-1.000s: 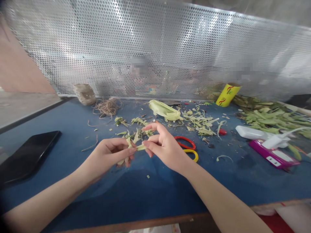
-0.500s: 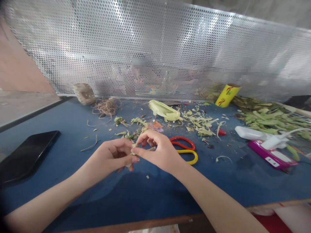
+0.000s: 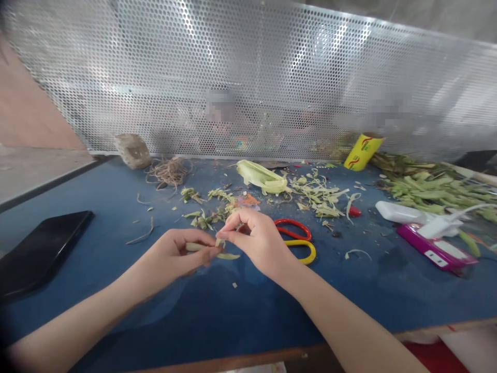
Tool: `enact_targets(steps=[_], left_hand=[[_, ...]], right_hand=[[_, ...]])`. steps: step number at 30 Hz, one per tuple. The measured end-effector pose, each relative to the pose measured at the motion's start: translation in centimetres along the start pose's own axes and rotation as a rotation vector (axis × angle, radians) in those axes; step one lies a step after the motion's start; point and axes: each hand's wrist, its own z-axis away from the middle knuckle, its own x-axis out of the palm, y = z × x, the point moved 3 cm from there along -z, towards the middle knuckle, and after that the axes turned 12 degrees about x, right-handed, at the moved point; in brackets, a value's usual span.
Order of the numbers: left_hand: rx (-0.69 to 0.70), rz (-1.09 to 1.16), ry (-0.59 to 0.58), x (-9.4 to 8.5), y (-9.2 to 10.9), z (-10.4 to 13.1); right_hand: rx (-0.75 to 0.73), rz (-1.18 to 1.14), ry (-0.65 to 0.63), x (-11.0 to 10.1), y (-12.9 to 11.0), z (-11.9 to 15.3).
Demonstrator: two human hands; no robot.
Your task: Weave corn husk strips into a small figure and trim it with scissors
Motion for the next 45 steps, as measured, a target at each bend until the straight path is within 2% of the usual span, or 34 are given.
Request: enact_targets(steps=[3, 6, 9, 12, 15, 18, 23, 25, 29, 32, 35, 37, 41, 45], left_hand=[[-0.023, 0.005, -0.024, 0.0, 0.0, 0.0], [0.015, 0.029, -0.052, -0.3, 0.1, 0.0], [0.091, 0.062, -0.076, -0.6, 0.2, -0.1], [0.159, 0.12, -0.103, -0.8, 0.2, -0.1], [0.172, 0.13, -0.14, -0.7, 0.1, 0.0], [0.165, 0.031, -0.136, -0.7, 0.2, 0.1], [0.194, -0.292, -0.078, -0.9, 0.7, 0.2], [0.209, -0.337, -0.083, -0.9, 0.9, 0.2], [0.244, -0.352, -0.088, -1.3, 1.3, 0.2], [0.239, -0.354, -0.08, -1.9, 1.5, 0.3], [0.253, -0.307, 0.005, -2.3, 1.5, 0.2], [0.246, -0.172, 0.066, -2.2, 1.2, 0.2], [0.155, 0.187, 0.049, -0.8, 0.5, -0.1], [0.156, 0.237, 0.049, -0.2, 0.5, -0.1]], right_hand=[[0.004, -0.039, 0.055, -0.2, -0.1, 0.1], [-0.041, -0.083, 0.068, -0.3, -0.1, 0.0], [-0.066, -0.094, -0.029, 0.1, 0.2, -0.1], [-0.017, -0.026, -0.152, 0.6, 0.6, -0.1], [0.022, 0.081, -0.127, 0.5, 0.6, -0.1], [0.07, 0.167, -0.076, 0.0, 0.3, 0.0], [0.107, 0.276, -0.145, 0.4, -0.1, 0.0], [0.094, 0.279, -0.111, 0.6, -0.2, 0.1], [0.038, 0.224, 0.036, 0.3, -0.2, 0.1], [0.074, 0.144, 0.092, 0.0, 0.2, 0.0], [0.137, 0.034, 0.086, -0.1, 0.8, -0.2], [0.153, -0.045, 0.079, -0.1, 0.9, -0.2], [0.151, -0.05, 0.003, 0.5, 0.7, -0.1], [0.146, -0.031, 0.064, 0.8, 0.5, 0.3]])
